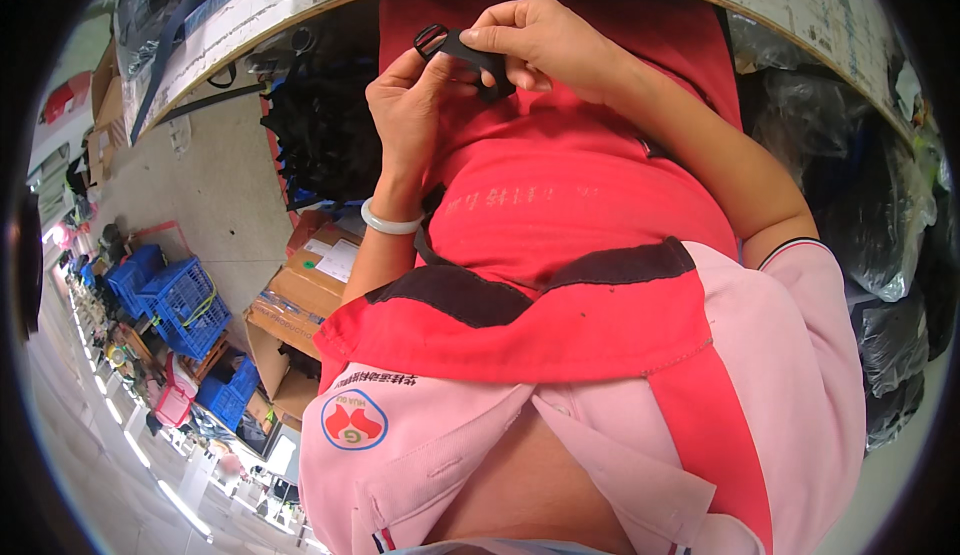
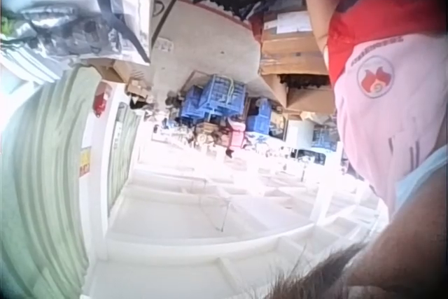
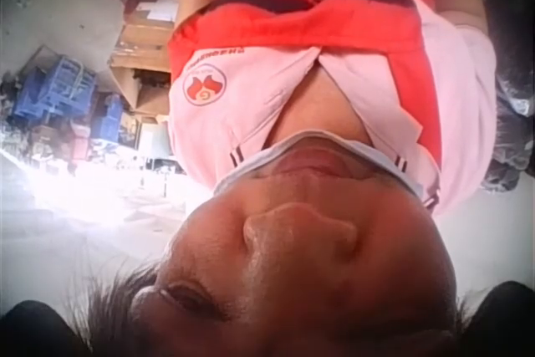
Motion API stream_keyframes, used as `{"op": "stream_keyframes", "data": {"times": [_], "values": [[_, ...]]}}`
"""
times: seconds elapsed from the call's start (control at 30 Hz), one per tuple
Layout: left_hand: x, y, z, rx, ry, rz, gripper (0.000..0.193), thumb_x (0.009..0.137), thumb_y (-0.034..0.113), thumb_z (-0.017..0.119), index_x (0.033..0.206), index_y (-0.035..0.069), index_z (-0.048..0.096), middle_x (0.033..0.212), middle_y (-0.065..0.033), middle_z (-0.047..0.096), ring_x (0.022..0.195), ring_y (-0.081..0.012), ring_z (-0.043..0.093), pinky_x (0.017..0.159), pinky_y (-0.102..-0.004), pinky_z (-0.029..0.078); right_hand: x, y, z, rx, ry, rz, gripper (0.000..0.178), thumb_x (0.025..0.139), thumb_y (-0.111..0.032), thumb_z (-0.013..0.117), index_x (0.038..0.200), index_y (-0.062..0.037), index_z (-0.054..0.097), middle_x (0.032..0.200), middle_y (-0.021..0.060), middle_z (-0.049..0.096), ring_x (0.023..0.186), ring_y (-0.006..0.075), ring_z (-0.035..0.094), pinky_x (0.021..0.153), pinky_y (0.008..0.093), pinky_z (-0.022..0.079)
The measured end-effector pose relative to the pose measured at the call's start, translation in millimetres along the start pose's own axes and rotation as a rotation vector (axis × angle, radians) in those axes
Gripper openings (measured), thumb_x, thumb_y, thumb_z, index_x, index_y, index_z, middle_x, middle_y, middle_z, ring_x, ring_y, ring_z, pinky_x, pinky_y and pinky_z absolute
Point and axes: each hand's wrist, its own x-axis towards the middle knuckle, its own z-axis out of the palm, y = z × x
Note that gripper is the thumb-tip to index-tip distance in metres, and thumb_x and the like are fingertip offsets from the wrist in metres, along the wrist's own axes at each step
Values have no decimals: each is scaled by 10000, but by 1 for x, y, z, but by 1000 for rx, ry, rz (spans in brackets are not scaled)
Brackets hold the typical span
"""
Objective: The recorder is threading black plastic buckles onto black nylon straps as part of a manufacturing assembly process.
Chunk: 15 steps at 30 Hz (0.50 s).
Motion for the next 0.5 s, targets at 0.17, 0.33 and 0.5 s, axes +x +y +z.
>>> {"op": "stream_keyframes", "data": {"times": [0.17,0.33,0.5], "values": [[-2,-7,3,162,-32,74,147,903,53,633,1013,-35,677,832,-40,679,669,-81,616,598,-204,505,4,8,1,83,-20,-5,216,944,-246,593,910,-34,615,693,40,634,426,25,454,367,175,308],[1,-7,3,527,-2,439,150,861,15,651,1007,14,685,766,-75,641,650,-134,619,568,-249,479,8,19,1,236,-18,-27,224,951,-248,592,922,-28,614,728,28,636,460,19,468,386,167,327],[3,-13,3,676,13,521,55,861,11,643,908,-10,662,751,-66,624,644,-105,584,568,-245,449,10,22,5,155,84,-110,267,932,-280,627,926,-14,611,759,31,636,527,36,526,470,168,422]]}}
